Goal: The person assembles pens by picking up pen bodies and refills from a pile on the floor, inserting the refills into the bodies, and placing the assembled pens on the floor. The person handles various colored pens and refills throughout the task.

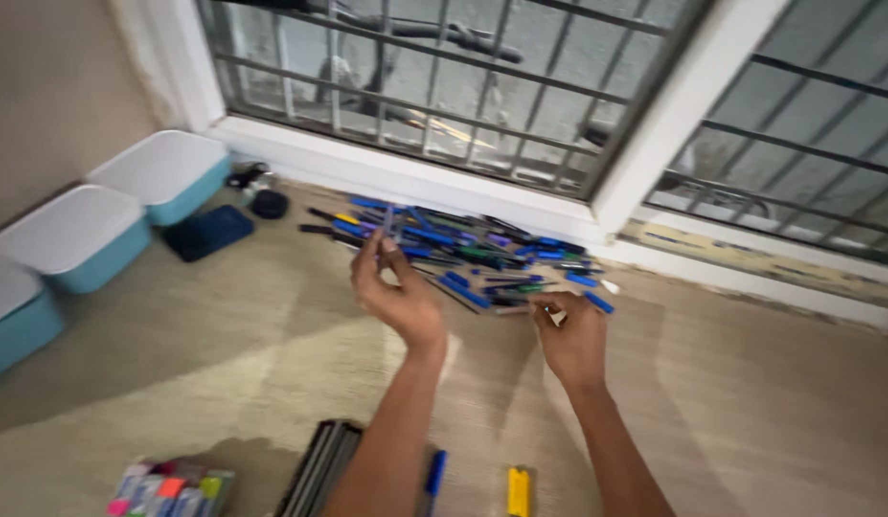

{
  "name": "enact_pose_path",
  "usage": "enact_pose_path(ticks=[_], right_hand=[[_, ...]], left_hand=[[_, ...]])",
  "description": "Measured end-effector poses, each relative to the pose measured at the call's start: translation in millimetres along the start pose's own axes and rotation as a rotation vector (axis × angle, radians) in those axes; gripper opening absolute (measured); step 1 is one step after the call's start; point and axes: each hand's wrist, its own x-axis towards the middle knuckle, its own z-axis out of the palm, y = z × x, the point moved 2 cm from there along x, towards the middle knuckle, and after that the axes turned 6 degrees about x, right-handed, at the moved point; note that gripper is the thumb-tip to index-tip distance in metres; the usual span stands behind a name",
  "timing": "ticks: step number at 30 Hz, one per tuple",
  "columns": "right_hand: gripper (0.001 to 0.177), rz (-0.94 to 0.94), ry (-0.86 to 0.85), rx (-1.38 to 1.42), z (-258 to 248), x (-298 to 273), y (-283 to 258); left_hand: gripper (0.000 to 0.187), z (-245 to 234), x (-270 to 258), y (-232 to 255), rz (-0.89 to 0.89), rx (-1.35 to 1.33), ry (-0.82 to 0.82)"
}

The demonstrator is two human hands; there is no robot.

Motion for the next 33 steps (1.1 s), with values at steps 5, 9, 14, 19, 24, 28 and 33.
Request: enact_pose_path(ticks=[5, 9, 14, 19, 24, 28, 33], right_hand=[[0.025, 0.020, -0.241, 0.055, 36.2, 9.7, -35.1], [0.021, -0.104, -0.293, 0.015, 66.3, 29.2, -56.9], [0.021, -0.132, -0.339, -0.005, 93.7, 61.9, -58.9], [0.020, -0.300, -0.338, -0.010, 118.2, 89.9, -65.9], [0.016, -0.528, -0.523, 0.057, 160.4, 103.4, -96.9], [0.007, -0.600, -0.621, -0.190, 187.4, 95.0, -113.3], [0.013, -0.603, -0.593, -0.363, 204.4, 90.2, -110.4]], left_hand=[[0.022, -6.0, 14.4, -2.9, 0.011, -0.017, 0.212], [0.026, -7.3, 18.9, -13.2, -0.164, -0.072, 0.208], [0.028, -4.3, 14.6, -19.1, -0.127, -0.125, 0.163], [0.030, -3.5, 12.0, -14.4, -0.219, -0.176, 0.162], [0.033, -4.8, 14.1, -16.1, -0.315, -0.204, 0.206], [0.033, -8.0, 14.5, -14.9, -0.352, -0.168, 0.167], [0.036, -9.6, 13.0, -8.7, -0.415, -0.163, 0.106]])
